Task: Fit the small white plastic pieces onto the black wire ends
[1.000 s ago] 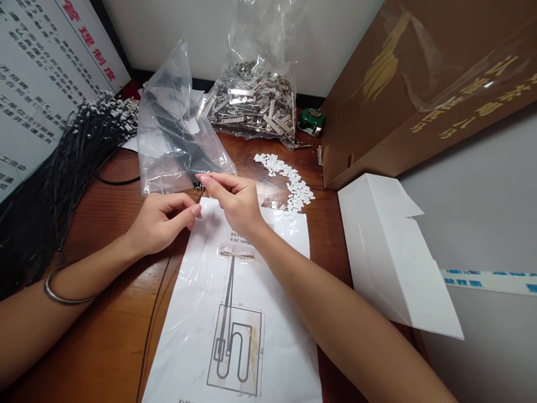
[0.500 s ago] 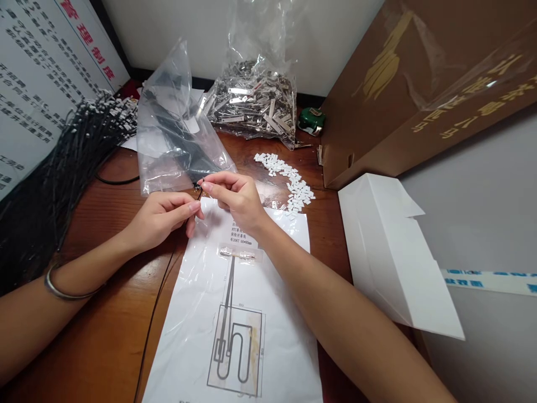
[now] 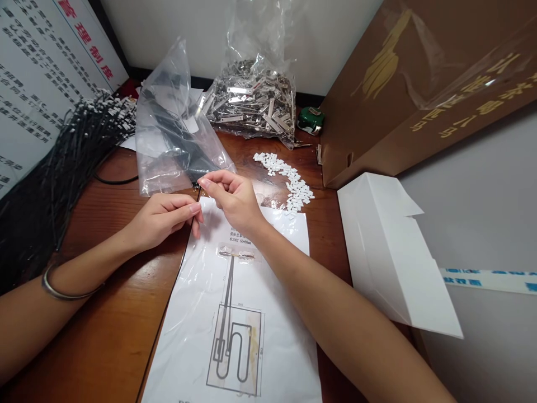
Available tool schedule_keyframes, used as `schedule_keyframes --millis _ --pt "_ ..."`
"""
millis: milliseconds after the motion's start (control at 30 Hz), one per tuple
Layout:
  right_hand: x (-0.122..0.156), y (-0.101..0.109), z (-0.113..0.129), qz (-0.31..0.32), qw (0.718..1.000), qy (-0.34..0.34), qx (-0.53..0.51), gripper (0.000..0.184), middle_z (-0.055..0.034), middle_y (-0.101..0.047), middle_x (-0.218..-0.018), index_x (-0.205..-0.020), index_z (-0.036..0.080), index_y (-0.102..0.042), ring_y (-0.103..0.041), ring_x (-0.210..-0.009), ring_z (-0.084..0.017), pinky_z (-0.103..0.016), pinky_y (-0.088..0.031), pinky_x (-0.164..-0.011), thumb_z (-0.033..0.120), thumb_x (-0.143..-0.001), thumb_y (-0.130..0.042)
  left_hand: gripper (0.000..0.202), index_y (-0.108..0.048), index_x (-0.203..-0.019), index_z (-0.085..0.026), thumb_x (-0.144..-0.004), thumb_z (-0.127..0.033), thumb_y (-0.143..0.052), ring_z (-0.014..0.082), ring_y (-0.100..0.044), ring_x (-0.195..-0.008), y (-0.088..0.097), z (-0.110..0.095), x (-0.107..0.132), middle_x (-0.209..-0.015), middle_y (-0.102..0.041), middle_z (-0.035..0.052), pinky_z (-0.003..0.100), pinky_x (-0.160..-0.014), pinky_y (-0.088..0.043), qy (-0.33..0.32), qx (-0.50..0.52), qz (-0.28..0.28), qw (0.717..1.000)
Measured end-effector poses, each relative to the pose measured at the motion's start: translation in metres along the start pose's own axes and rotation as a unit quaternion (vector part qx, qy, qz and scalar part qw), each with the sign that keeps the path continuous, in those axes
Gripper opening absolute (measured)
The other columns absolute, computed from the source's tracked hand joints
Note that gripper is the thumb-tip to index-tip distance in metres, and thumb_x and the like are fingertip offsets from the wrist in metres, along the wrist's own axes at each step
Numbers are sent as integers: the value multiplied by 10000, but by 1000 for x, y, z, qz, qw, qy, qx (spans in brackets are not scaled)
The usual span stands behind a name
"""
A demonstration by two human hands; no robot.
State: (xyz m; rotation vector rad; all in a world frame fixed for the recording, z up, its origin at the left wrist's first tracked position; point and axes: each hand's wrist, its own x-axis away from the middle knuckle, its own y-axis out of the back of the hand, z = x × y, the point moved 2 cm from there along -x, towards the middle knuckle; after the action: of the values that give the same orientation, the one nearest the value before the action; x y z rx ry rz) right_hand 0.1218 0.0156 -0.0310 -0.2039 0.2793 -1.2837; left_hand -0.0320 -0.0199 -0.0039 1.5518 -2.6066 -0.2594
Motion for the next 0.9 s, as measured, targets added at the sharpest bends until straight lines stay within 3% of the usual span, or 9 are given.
schedule_keyframes --millis 200,367,467,500,567,667,733,800,900 --pt "-1 -1 1 7 1000 -2 -14 263 99 -387 -472 -758 187 -679 -241 -424 -37 -242 -160 -422 417 -714 -800 297 -642 -647 -151 -894 -295 -560 101 -565 -578 0 -2 -1 -598 -675 22 224 -577 -420 -10 -45 -50 998" --pt "2 -5 4 41 998 23 39 288 62 -470 -514 -731 190 -700 -318 -459 -59 -248 -235 -448 459 -693 -796 229 -648 -743 -156 -871 -342 -612 84 -539 -520 1 -3 -3 -663 -703 17 209 -509 -397 -11 -2 -105 994" --pt "0 2 14 -31 989 53 133 261 44 -480 -557 -801 196 -715 -376 -502 -87 -259 -297 -490 456 -783 -701 209 -653 -776 -147 -881 -322 -605 52 -466 -436 1 -3 -3 -694 -727 26 197 -433 -337 -4 -1 -104 995" --pt "-2 8 20 -89 976 63 189 237 42 -468 -557 -817 193 -714 -389 -513 -97 -263 -315 -505 423 -822 -657 204 -655 -792 -144 -884 -319 -602 42 -433 -405 1 -2 -3 -697 -732 29 195 -403 -307 1 -3 -104 995" --pt "-6 22 36 -194 914 71 349 168 30 -472 -553 -830 180 -720 -446 -552 -125 -280 -368 -566 314 -841 -619 198 -654 -856 -140 -880 -331 -608 32 -389 -355 1 -2 -3 -703 -739 37 197 -356 -260 9 7 -103 995" --pt "-11 43 59 -229 782 5 580 152 -45 -629 -705 -862 201 -743 -573 -727 -216 -343 -429 -702 246 -814 -606 249 -631 -961 -143 -861 -371 -631 40 -399 -316 1 -2 -3 -708 -745 44 200 -319 -256 16 51 -89 995" --pt "-11 57 70 -240 719 -72 649 200 -84 -688 -835 -906 228 -753 -603 -837 -272 -381 -438 -752 229 -811 -578 273 -615 -987 -147 -852 -382 -638 45 -408 -309 0 -1 -4 -710 -746 42 200 -314 -277 23 76 -72 994" --pt "-11 67 74 -221 698 -118 671 204 -107 -704 -890 -877 235 -759 -604 -893 -297 -391 -442 -762 196 -788 -580 268 -609 -977 -147 -851 -381 -638 43 -396 -309 0 0 -4 -717 -747 45 200 -319 -288 38 83 -58 994" --pt "-10 76 72 -204 711 -139 658 166 -112 -696 -860 -845 235 -754 -595 -880 -293 -389 -449 -758 206 -788 -602 247 -618 -929 -142 -851 -375 -639 39 -396 -331 -1 3 -5 -750 -753 63 200 -341 -292 61 69 -57 994"
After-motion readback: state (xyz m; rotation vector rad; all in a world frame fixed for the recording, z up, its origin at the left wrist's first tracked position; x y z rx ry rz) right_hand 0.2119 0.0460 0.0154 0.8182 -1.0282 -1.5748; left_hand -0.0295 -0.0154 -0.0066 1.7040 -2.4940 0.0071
